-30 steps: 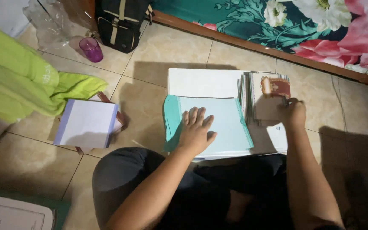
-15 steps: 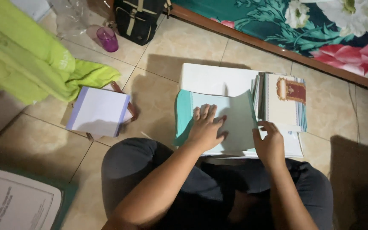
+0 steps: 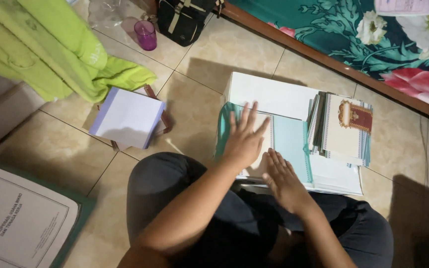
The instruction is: Inserting small cards into paper folders or sleeves
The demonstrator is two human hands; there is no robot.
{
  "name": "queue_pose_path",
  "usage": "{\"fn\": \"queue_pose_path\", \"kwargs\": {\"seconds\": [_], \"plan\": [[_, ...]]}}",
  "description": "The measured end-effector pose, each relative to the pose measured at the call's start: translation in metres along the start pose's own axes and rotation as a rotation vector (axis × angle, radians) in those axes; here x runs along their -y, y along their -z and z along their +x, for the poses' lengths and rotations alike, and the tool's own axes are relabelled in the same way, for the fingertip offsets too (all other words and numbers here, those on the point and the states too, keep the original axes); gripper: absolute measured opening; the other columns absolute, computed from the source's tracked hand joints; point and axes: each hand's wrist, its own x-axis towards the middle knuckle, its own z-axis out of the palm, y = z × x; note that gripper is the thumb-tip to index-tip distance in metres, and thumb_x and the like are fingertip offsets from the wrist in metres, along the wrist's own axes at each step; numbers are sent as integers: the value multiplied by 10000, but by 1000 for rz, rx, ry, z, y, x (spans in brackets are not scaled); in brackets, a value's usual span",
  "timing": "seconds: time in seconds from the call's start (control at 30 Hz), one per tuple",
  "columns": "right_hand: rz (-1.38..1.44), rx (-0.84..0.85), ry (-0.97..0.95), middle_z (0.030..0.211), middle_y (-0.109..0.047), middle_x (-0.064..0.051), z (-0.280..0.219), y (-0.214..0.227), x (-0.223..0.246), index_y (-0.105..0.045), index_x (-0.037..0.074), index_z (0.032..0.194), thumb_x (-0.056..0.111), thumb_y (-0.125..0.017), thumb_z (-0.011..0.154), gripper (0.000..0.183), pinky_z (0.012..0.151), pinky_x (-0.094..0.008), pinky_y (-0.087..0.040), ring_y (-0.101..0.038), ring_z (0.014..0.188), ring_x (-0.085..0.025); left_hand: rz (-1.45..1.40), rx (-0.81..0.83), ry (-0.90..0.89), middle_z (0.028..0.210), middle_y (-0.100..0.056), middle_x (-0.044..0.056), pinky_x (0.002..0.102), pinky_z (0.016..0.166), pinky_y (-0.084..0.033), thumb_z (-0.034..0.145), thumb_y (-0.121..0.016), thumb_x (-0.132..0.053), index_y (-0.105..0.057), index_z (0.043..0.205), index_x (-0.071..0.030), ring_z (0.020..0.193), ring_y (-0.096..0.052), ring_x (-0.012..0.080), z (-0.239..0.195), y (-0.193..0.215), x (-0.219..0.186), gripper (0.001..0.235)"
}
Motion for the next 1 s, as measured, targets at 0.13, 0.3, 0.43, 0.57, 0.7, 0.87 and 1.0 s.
{"fn": "queue_pose_path", "kwargs": {"seconds": [0.13, 0.3, 0.43, 0.57, 0.7, 0.87, 1.0], "plan": [[-162, 0, -36, 1731, -100, -102, 50, -21, -42, -117, 143, 1661, 547, -72, 1088, 702, 1278, -450, -110, -91, 1593, -283, 230, 512, 57, 1699, -147, 213, 622, 1252, 91, 1080, -328, -319, -303, 1613, -192, 1590, -28, 366, 0, 3, -10, 549], [-269, -77, 13, 1732, -34, -166, 125, -13, -73, -40, 88, 1664, 471, -174, 1069, 720, 1277, -475, -133, -51, 1595, -335, 291, 559, 86, 1709, -143, 178, 591, 1259, 75, 1085, -251, -336, -267, 1623, -213, 1590, -42, 345, 7, 5, -14, 552], [-753, -63, 218, 1711, -117, -241, 105, -53, -91, -164, 56, 1631, 242, -198, 1056, 605, 1231, -508, -244, -116, 1578, -424, 315, 581, 97, 1711, -139, 161, 587, 1256, 69, 1075, -224, -337, -248, 1620, -237, 1590, -46, 324, 7, 1, -12, 554], [-585, -293, 145, 1585, -446, -190, 6, -54, -38, -403, 29, 1539, 233, -373, 1020, 559, 1075, -398, -487, -454, 1454, -315, 312, 515, 71, 1694, -184, 181, 607, 1252, 44, 1062, -290, -314, -288, 1609, -214, 1581, -82, 350, 2, -8, -8, 557], [-4, -332, -170, 1377, -654, -120, 5, -48, -35, -545, 93, 1476, 349, -495, 1040, 508, 957, -355, -571, -652, 1245, -263, 280, 437, 58, 1672, -245, 204, 595, 1262, -12, 1042, -326, -268, -325, 1590, -130, 1573, -144, 355, 3, -3, -14, 565], [460, -128, -344, 1262, -687, -130, 46, -33, -56, -281, 116, 1636, 497, -508, 1029, 752, 867, -397, -585, -745, 1035, -245, 234, 475, 105, 1684, -210, 230, 564, 1265, -3, 1081, -279, -233, -255, 1617, -86, 1584, -120, 367, 8, 3, -17, 557], [473, -134, -422, 1319, -684, -153, 65, -33, -66, -539, 101, 1489, 539, -560, 1011, 649, 918, -462, -560, -683, 1187, -340, 193, 434, 110, 1667, -220, 267, 563, 1267, -43, 1098, -277, -243, -245, 1612, -53, 1579, -121, 405, 10, 12, -24, 548]]}}
